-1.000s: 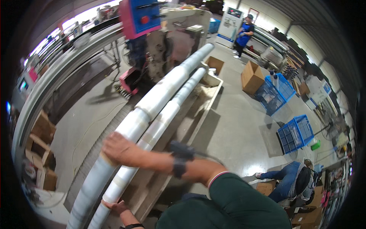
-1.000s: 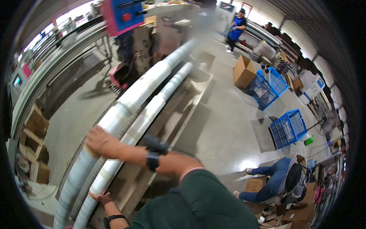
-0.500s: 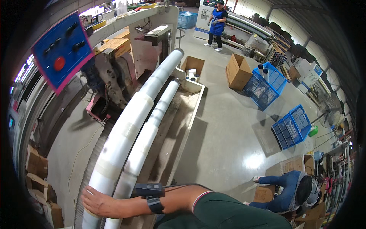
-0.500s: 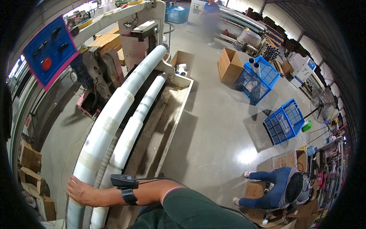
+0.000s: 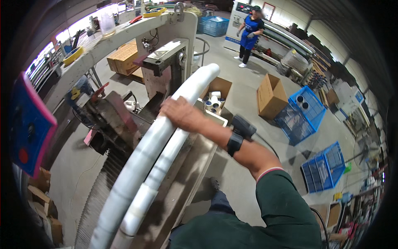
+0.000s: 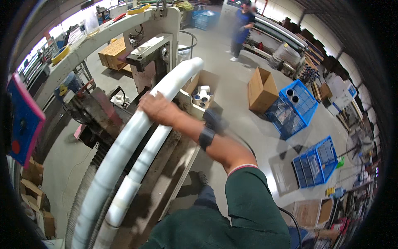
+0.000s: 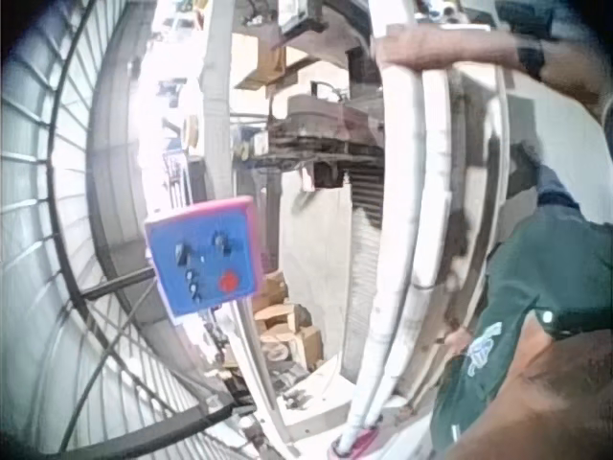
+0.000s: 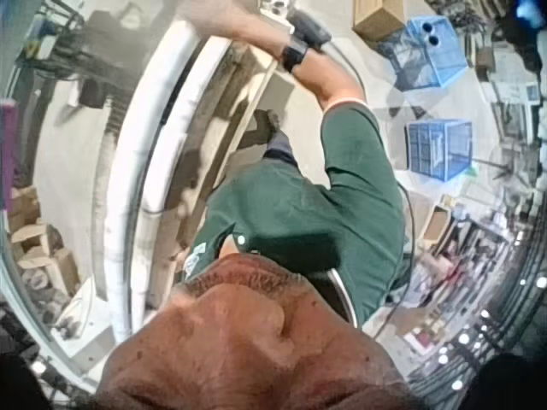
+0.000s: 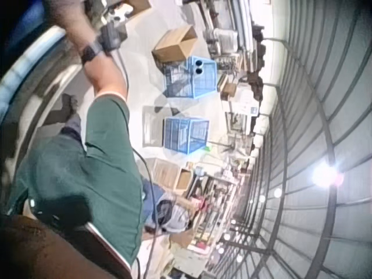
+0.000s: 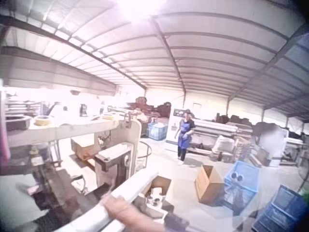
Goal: The person is seen winding stretch film on to a cylinder by operating a machine.
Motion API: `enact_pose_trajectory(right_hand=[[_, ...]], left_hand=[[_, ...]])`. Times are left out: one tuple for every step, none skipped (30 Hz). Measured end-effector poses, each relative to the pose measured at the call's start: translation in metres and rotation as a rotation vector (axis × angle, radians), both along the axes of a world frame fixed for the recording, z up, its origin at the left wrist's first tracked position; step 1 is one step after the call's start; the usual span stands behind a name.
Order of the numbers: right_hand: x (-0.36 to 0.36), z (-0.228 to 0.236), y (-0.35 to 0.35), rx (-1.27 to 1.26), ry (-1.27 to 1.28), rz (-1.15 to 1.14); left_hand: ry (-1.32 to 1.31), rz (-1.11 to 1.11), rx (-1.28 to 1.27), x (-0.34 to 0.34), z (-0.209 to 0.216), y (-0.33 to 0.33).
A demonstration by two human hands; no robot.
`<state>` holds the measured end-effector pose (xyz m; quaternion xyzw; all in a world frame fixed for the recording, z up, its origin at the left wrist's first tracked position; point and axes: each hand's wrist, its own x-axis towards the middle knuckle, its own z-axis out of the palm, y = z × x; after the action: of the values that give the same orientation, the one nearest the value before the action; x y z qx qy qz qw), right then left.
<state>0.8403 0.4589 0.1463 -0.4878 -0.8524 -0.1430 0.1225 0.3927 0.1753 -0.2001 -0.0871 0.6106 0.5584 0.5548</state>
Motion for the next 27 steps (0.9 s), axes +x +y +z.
enact_pose_trajectory(right_hand=[[0.047,0.003,0.021,0.111,0.016,-0.002],[0.091,0.003,0.041,0.180,0.001,-0.048],[0.125,0.000,0.059,0.187,0.038,-0.084],[0.154,-0.008,0.073,0.149,0.061,-0.156],[0.182,-0.020,0.083,0.130,0.165,-0.153],[0.207,-0.035,0.089,0.044,0.367,-0.116],[0.223,-0.058,0.091,-0.023,0.507,-0.238],[0.235,-0.086,0.089,0.004,0.656,-0.288],[0.246,-0.117,0.082,-0.112,0.811,-0.370],[0.258,-0.149,0.072,-0.193,0.991,-0.434],[0.277,-0.181,0.054,-0.534,1.138,-0.339],[0.277,-0.219,0.028,-0.418,1.469,-0.389],[0.287,-0.250,-0.004,-0.709,1.613,-0.603],[0.290,-0.277,-0.035,-0.870,1.712,-0.827],[0.296,-0.298,-0.072,-0.977,1.768,-1.068],[0.299,-0.315,-0.099,-1.060,1.734,-1.226],[0.301,-0.327,-0.119,-1.126,1.714,-1.367],[0.308,-0.334,-0.133,-1.255,1.700,-1.380],[0.316,-0.337,-0.130,-1.248,1.712,-1.401],[0.321,-0.335,-0.122,-1.228,1.684,-1.495],[0.332,-0.330,-0.096,-1.222,1.788,-1.338],[0.347,-0.321,-0.055,-1.189,1.828,-1.289],[0.356,-0.309,-0.014,-0.929,2.063,-0.942],[0.369,-0.291,0.035,-0.823,2.063,-0.990],[0.374,-0.271,0.092,-0.602,2.223,-0.833],[0.381,-0.245,0.135,-0.515,2.241,-0.869],[0.387,-0.216,0.164,-0.612,2.245,-0.556]], left_hand=[[0.002,0.016,-0.017,0.021,-0.007,-0.002],[0.005,0.042,-0.039,0.042,-0.013,-0.005],[0.008,0.061,-0.061,0.063,-0.015,-0.008],[0.010,0.081,-0.088,0.084,-0.016,-0.014],[0.005,0.102,-0.119,0.105,-0.017,-0.021],[0.001,0.127,-0.146,0.124,-0.017,-0.029],[-0.001,0.147,-0.167,0.141,-0.017,-0.035],[-0.006,0.174,-0.188,0.154,-0.014,-0.046],[-0.009,0.195,-0.208,0.166,-0.014,-0.054],[-0.008,0.218,-0.222,0.174,-0.013,-0.063],[-0.005,0.238,-0.229,0.178,-0.011,-0.070],[-0.009,0.245,-0.233,0.181,-0.012,-0.073],[-0.036,0.248,-0.221,0.182,-0.011,-0.077],[-0.132,0.159,-0.154,0.180,-0.013,-0.074],[-0.223,0.063,-0.088,0.179,-0.013,-0.072],[-0.418,-0.125,0.056,0.177,-0.014,-0.066],[-0.538,-0.332,0.137,0.176,-0.013,-0.062],[-0.542,-0.319,0.138,0.179,-0.013,-0.058],[-0.578,-0.256,0.013,0.181,-0.012,-0.051],[-0.611,-0.195,-0.111,0.186,-0.010,-0.046],[-0.779,-0.335,0.066,0.188,-0.005,-0.039],[-0.775,-0.326,0.069,0.195,0.000,-0.035],[-0.551,-0.197,-0.155,0.203,0.006,-0.031],[-0.326,-0.061,-0.376,0.210,0.013,-0.029],[-0.121,0.018,-0.331,0.222,0.020,-0.031],[0.080,0.091,-0.287,0.234,0.025,-0.033],[0.094,0.130,-0.243,0.232,0.035,-0.032]])
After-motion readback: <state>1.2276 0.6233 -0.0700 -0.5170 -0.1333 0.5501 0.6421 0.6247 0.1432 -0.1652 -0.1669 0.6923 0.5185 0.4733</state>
